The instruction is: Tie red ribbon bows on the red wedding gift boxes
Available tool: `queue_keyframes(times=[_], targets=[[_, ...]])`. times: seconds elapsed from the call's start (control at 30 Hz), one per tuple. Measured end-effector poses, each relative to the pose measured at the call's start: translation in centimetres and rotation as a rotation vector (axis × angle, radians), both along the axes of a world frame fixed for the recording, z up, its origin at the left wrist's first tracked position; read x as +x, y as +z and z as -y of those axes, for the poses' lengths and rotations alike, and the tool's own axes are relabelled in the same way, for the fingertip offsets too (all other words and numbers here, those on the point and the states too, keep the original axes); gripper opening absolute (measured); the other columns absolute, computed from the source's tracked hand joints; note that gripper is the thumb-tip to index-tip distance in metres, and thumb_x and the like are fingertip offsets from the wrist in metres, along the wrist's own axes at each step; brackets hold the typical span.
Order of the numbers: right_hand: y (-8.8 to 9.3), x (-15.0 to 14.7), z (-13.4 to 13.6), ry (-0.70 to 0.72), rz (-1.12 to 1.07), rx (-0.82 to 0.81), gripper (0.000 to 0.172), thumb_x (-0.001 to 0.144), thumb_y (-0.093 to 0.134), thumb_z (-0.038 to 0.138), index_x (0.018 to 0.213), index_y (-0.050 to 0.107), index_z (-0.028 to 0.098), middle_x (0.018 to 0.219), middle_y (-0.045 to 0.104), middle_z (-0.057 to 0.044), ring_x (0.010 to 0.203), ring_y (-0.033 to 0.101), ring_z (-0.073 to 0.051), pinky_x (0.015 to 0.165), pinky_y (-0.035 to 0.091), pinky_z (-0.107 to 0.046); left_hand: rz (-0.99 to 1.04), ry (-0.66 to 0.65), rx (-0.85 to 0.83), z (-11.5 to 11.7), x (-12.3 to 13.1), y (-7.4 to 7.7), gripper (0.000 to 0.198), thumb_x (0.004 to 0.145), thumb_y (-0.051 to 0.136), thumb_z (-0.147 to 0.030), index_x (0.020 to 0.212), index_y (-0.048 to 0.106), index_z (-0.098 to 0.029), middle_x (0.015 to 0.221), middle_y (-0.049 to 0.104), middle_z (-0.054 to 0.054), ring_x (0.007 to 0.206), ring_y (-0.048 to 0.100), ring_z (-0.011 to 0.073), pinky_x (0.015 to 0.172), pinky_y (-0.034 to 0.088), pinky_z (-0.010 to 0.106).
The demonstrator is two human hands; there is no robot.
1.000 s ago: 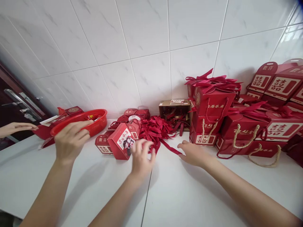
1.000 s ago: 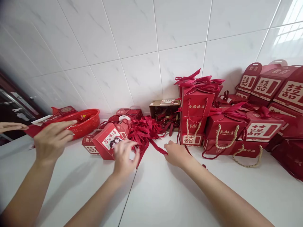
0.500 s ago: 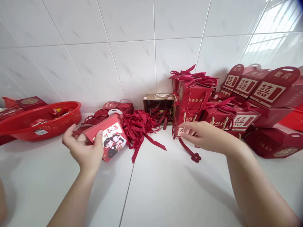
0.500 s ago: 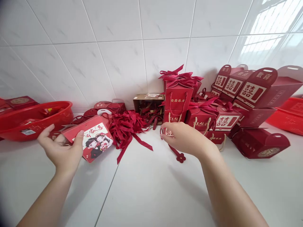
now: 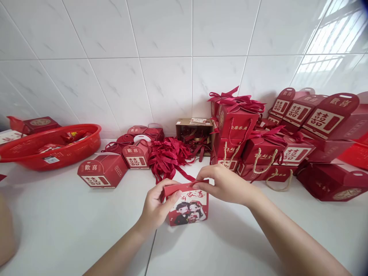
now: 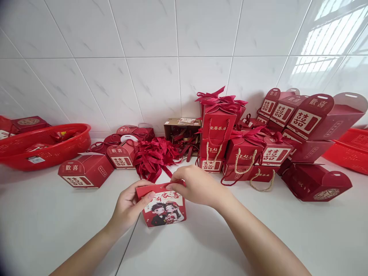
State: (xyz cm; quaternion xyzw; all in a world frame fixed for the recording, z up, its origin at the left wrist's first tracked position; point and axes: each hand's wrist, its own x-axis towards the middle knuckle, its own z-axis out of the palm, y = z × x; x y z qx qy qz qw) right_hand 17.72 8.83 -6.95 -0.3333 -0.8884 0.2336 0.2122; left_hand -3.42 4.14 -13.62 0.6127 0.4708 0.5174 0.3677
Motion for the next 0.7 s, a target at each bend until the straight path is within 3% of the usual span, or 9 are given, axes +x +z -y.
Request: queue_keyframes(times=[0.07, 0.23, 0.33, 0.4, 0.5, 0.6, 0.7], targets=[[0.0, -0.1, 0.1, 0.014, 0.001, -0.017, 0.020, 0.090, 0.054, 0.027, 0.077, 0.067, 0.018, 0.075, 0.067, -0.003, 0.068, 0.057, -0.014, 0.065, 0.043, -0.027, 0.007, -0.014, 0.021, 0.0, -0.1, -0.1, 0.022, 0.083, 0.062, -0.039, 0.083, 0.062, -0.017, 0.083, 0.062, 0.005, 0.077, 0.062, 0.0185, 0.065, 0.051, 0.027], [0.7, 0.8, -0.2, 0.047, 0.016, -0.031, 0.029, 0.094, 0.047, 0.039, 0.082, 0.066, 0.020, 0.081, 0.066, -0.003, 0.073, 0.057, -0.016, 0.067, 0.043, -0.028, -0.010, 0.001, 0.062, 0.1, 0.3, -0.5, 0.025, 0.086, 0.057, -0.041, 0.081, 0.061, -0.017, 0.089, 0.060, 0.006, 0.080, 0.061, 0.0184, 0.067, 0.050, 0.027], [0.6, 3.1, -0.6, -0.115, 0.064, -0.057, 0.041, 0.096, 0.034, 0.046, 0.080, 0.062, 0.021, 0.078, 0.063, -0.003, 0.069, 0.057, -0.017, 0.062, 0.042, -0.029, -0.033, 0.008, 0.086, 0.0, 0.3, -0.7, 0.023, 0.087, 0.056, -0.039, 0.081, 0.060, -0.017, 0.089, 0.059, 0.005, 0.079, 0.060, 0.0174, 0.068, 0.049, 0.027], [-0.4, 5.2, -0.8, -0.276, 0.186, -0.120, 0.037, 0.095, 0.036, 0.043, 0.079, 0.062, 0.022, 0.078, 0.064, -0.003, 0.068, 0.059, -0.017, 0.061, 0.042, -0.029, -0.039, 0.004, 0.093, -0.1, 0.3, -0.8, 0.021, 0.088, 0.056, -0.038, 0.081, 0.059, -0.018, 0.088, 0.059, 0.004, 0.079, 0.059, 0.0166, 0.069, 0.048, 0.026], [-3.3, 8.1, -0.7, -0.467, 0.412, -0.232, 0.017, 0.086, 0.051, 0.031, 0.082, 0.063, 0.021, 0.085, 0.067, -0.006, 0.073, 0.062, -0.021, 0.062, 0.042, -0.030, -0.034, -0.006, 0.094, -0.3, 0.1, -1.0, 0.019, 0.088, 0.056, -0.036, 0.082, 0.059, -0.019, 0.088, 0.059, 0.004, 0.080, 0.058, 0.0162, 0.069, 0.048, 0.025], [-6.1, 9.5, -0.3, -0.556, 0.455, -0.267, 0.012, 0.081, 0.057, 0.028, 0.080, 0.063, 0.018, 0.087, 0.068, -0.011, 0.080, 0.064, -0.026, 0.062, 0.042, -0.032, -0.027, -0.016, 0.095, -0.5, 0.1, -1.1, 0.018, 0.088, 0.056, -0.036, 0.083, 0.060, -0.019, 0.090, 0.060, 0.003, 0.080, 0.059, 0.0160, 0.069, 0.049, 0.024], [-7.6, 9.4, -0.1, -0.578, 0.406, -0.283, 0.013, 0.083, 0.054, 0.028, 0.085, 0.062, 0.019, 0.088, 0.068, -0.009, 0.082, 0.064, -0.025, 0.066, 0.043, -0.031, -0.023, -0.021, 0.079, -0.5, 0.2, -1.0, 0.018, 0.088, 0.056, -0.037, 0.085, 0.061, -0.020, 0.093, 0.060, 0.003, 0.082, 0.059, 0.0154, 0.070, 0.049, 0.023]])
